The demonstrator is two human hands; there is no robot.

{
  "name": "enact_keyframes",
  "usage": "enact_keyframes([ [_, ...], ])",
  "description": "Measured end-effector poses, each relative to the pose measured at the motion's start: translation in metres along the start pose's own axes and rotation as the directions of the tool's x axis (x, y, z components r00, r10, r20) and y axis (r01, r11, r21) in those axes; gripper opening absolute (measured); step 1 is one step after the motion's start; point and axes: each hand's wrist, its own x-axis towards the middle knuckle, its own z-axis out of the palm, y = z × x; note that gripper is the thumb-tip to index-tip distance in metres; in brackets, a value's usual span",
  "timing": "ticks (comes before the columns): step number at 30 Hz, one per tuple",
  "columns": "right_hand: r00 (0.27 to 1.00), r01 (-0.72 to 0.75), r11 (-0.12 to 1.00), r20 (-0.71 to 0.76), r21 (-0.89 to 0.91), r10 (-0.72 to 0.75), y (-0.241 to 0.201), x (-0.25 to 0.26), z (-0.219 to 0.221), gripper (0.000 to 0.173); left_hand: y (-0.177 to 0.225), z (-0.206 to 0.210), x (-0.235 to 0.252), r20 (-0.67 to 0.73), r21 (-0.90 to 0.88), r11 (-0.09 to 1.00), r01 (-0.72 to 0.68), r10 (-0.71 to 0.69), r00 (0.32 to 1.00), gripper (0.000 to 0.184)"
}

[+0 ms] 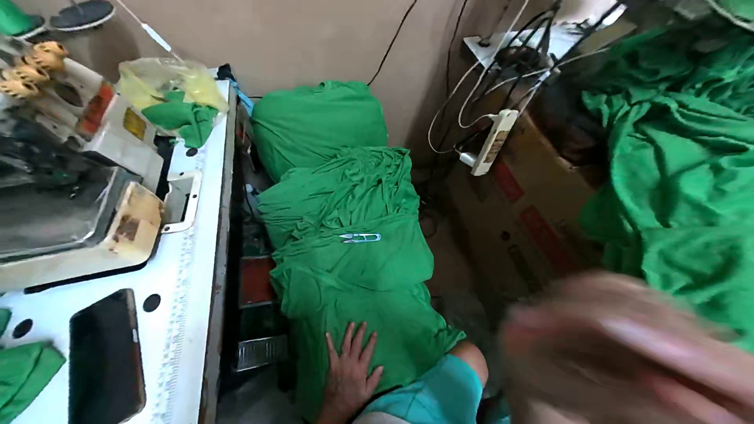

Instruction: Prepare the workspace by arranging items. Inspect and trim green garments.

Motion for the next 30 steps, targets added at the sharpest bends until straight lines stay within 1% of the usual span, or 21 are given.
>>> enact_keyframes([
  [1,0.998,-0.014,0.998,-0.057,-0.058,0.011,0.041,-0.009,0.037,0.028,0.0,-0.001,0.001,0.012,-0.012,1.0,-0.001,0.001,1.0,0.057],
  [2,0.995,-0.082,0.995,-0.067,-0.062,0.078,0.082,-0.026,0.071,0.024,-0.001,-0.002,0.002,0.034,-0.025,1.0,0.003,-0.002,0.999,0.057],
  [3,0.984,-0.177,0.982,-0.029,-0.073,0.175,0.119,-0.044,0.099,0.023,-0.001,-0.003,0.002,0.058,-0.04,0.999,0.007,-0.005,0.998,0.057],
  [4,0.955,-0.284,0.953,0.055,-0.107,0.291,0.15,-0.063,0.121,0.024,-0.001,-0.005,0.002,0.076,-0.055,0.998,0.01,-0.006,0.997,0.057],
  [5,0.902,-0.373,0.914,0.167,-0.161,0.397,0.173,-0.077,0.136,0.028,0.0,-0.007,0.003,0.091,-0.067,0.998,0.013,-0.006,0.996,0.056],
  [7,0.783,-0.435,0.859,0.358,-0.27,0.509,0.208,-0.094,0.157,0.038,0.002,-0.012,0.007,0.123,-0.084,0.996,0.02,-0.009,0.992,0.057],
  [8,0.725,-0.45,0.838,0.421,-0.31,0.545,0.217,-0.1,0.164,0.04,0.002,-0.015,0.007,0.144,-0.089,0.996,0.03,-0.017,0.989,0.058],
  [9,0.69,-0.454,0.824,0.452,-0.339,0.566,0.223,-0.104,0.169,0.04,0.003,-0.016,0.007,0.159,-0.093,0.995,0.038,-0.023,0.987,0.059],
  [10,0.687,-0.447,0.82,0.45,-0.357,0.57,0.227,-0.106,0.172,0.037,0.004,-0.017,0.007,0.157,-0.088,0.995,0.038,-0.024,0.987,0.058],
  [14,0.716,-0.423,0.824,0.418,-0.377,0.559,0.227,-0.098,0.173,0.029,0.003,-0.013,0.004,0.097,-0.062,0.998,0.024,-0.018,0.995,0.056],
  [17,0.718,-0.39,0.819,0.418,-0.42,0.556,0.221,-0.09,0.172,0.03,0.001,-0.005,-0.001,0.056,-0.08,0.996,0.025,-0.021,0.998,0.056],
  [19,0.764,-0.403,0.804,0.323,-0.437,0.559,0.213,-0.09,0.168,0.032,0.003,-0.005,-0.002,0.054,-0.116,0.993,0.035,-0.029,0.998,0.055],
  [21,0.79,-0.499,0.778,0.169,-0.381,0.589,0.2,-0.091,0.158,0.035,0.005,-0.005,-0.001,0.062,-0.142,0.989,0.046,-0.037,0.997,0.055],
  [22,0.778,-0.564,0.76,0.099,-0.322,0.62,0.19,-0.093,0.153,0.037,0.004,-0.007,-0.001,0.081,-0.156,0.986,0.052,-0.039,0.996,0.055],
  [23,0.747,-0.636,0.729,0.036,-0.252,0.664,0.178,-0.095,0.145,0.039,0.004,-0.008,-0.001,0.092,-0.169,0.984,0.055,-0.04,0.995,0.055],
  [25,0.634,-0.773,0.633,-0.05,-0.043,0.771,0.155,-0.106,0.13,0.042,0.003,-0.009,-0.001,0.087,-0.198,0.978,0.067,-0.05,0.995,0.054],
  [26,0.579,-0.811,0.583,-0.065,0.057,0.812,0.145,-0.117,0.123,0.043,0.002,-0.009,-0.001,0.062,-0.235,0.969,0.082,-0.069,0.996,0.051],
  [27,0.536,-0.833,0.537,-0.045,0.13,0.843,0.135,-0.13,0.116,0.042,0.001,-0.008,-0.002,0.008,-0.293,0.95,0.103,-0.106,0.994,0.047],
  [28,0.504,-0.85,0.497,-0.007,0.175,0.864,0.125,-0.145,0.11,0.038,0.0,-0.007,-0.002,-0.07,-0.365,0.922,0.131,-0.168,0.983,0.04],
  [29,0.467,-0.87,0.452,0.036,0.196,0.883,0.115,-0.158,0.105,0.033,-0.001,-0.006,-0.001,-0.147,-0.443,0.881,0.165,-0.253,0.956,0.033],
  [30,0.422,-0.895,0.401,0.082,0.197,0.903,0.105,-0.171,0.103,0.031,-0.002,-0.008,0.0,-0.201,-0.502,0.838,0.213,-0.353,0.914,0.029],
])
